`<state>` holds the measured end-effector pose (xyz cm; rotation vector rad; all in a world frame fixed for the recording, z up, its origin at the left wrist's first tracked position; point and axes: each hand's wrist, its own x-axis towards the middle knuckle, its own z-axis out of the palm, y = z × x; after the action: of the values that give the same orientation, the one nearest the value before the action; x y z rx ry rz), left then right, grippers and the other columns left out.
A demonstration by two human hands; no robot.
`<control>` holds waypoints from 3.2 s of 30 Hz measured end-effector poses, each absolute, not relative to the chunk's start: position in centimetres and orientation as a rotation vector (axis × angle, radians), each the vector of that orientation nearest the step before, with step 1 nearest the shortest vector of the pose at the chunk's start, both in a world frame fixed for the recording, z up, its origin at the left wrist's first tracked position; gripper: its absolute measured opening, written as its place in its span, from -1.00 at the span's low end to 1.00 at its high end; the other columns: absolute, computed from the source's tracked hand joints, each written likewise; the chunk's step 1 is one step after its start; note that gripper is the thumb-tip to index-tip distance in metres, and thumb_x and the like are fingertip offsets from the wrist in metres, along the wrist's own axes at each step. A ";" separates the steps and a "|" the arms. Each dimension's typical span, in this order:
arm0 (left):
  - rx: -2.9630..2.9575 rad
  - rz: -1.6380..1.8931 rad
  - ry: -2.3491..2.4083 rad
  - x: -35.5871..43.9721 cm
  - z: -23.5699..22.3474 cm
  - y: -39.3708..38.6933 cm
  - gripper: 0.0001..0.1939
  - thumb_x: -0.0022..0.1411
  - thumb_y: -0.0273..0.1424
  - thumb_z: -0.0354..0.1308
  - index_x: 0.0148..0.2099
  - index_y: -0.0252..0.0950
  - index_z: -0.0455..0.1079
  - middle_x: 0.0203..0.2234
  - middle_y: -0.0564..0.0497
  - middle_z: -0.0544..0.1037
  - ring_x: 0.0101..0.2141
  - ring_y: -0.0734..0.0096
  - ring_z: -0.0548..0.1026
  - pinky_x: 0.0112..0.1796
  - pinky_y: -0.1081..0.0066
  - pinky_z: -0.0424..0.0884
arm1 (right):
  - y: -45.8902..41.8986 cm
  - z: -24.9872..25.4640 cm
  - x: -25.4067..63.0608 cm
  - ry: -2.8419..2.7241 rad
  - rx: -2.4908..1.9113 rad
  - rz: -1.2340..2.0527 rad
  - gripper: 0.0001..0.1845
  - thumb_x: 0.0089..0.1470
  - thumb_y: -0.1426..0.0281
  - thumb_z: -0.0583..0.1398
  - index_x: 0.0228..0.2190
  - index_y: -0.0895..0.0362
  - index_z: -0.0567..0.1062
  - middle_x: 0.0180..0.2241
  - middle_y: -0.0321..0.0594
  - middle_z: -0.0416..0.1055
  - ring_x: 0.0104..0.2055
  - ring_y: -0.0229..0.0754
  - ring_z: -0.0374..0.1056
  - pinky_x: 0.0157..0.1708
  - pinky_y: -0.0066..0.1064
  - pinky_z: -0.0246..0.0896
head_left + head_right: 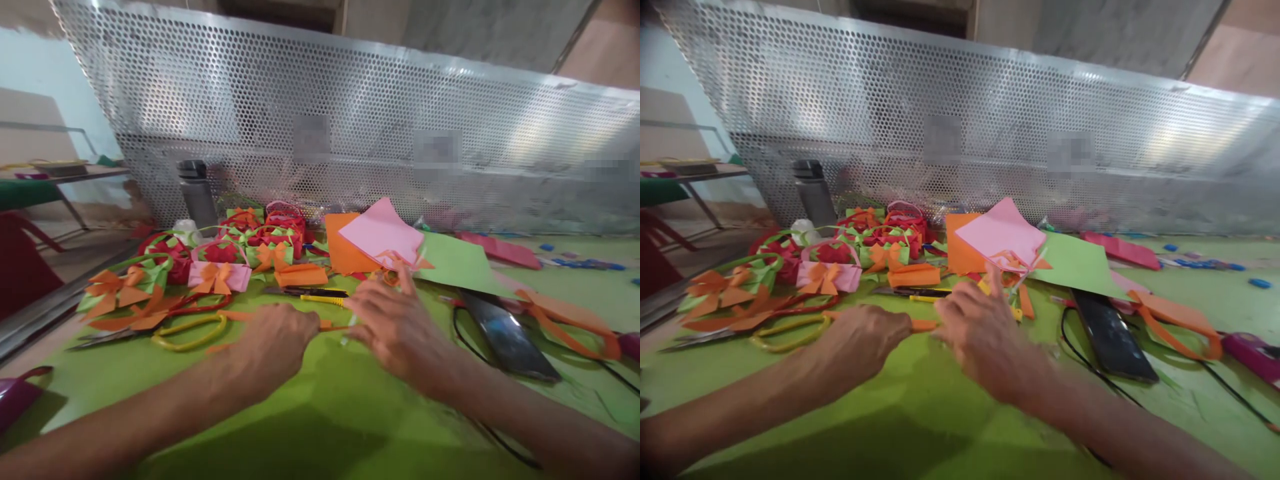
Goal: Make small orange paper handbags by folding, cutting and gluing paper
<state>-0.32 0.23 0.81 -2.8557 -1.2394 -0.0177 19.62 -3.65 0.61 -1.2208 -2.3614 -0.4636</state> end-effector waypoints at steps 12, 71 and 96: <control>-2.728 -0.332 -0.803 -0.1 -0.3 -0.9 -0.82 0.05 -0.67 0.01 -0.40 -0.32 0.36 -0.60 0.03 0.50 -0.59 0.31 0.44 -0.45 0.31 0.34 | -4.7 -1.4 18.2 -2.505 -1.309 -0.598 -0.74 -0.26 0.67 0.03 -0.51 0.14 0.37 -0.54 -0.27 0.30 -0.40 -0.18 0.19 0.09 -0.05 -0.24; -2.650 -0.328 -1.234 -2.9 2.9 4.6 -0.76 0.25 -0.54 -0.18 -0.41 -0.30 0.25 -0.70 0.14 0.14 -0.62 0.49 0.11 -0.45 0.44 0.06 | -0.1 1.3 22.7 -2.361 -1.686 -0.402 -0.69 0.14 0.46 -0.02 -0.59 0.13 0.35 -0.65 -0.37 0.32 -0.55 -0.28 0.18 -0.13 -0.22 -0.14; -2.807 -0.502 -0.986 -1.1 2.0 0.5 -0.75 0.21 -0.24 0.09 -0.21 -0.34 0.37 -0.32 -0.08 0.52 -0.23 0.17 0.43 -0.10 0.15 0.23 | -3.3 -1.5 18.8 -2.540 -1.755 -0.009 -0.79 0.00 0.58 0.06 -0.57 0.14 0.39 -0.57 -0.24 0.42 -0.51 -0.21 0.30 -0.43 -0.38 0.01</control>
<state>-1.07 0.46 1.96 -2.8068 -0.9858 -0.5019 18.77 -3.27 -1.46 -1.7549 -2.5400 -0.0088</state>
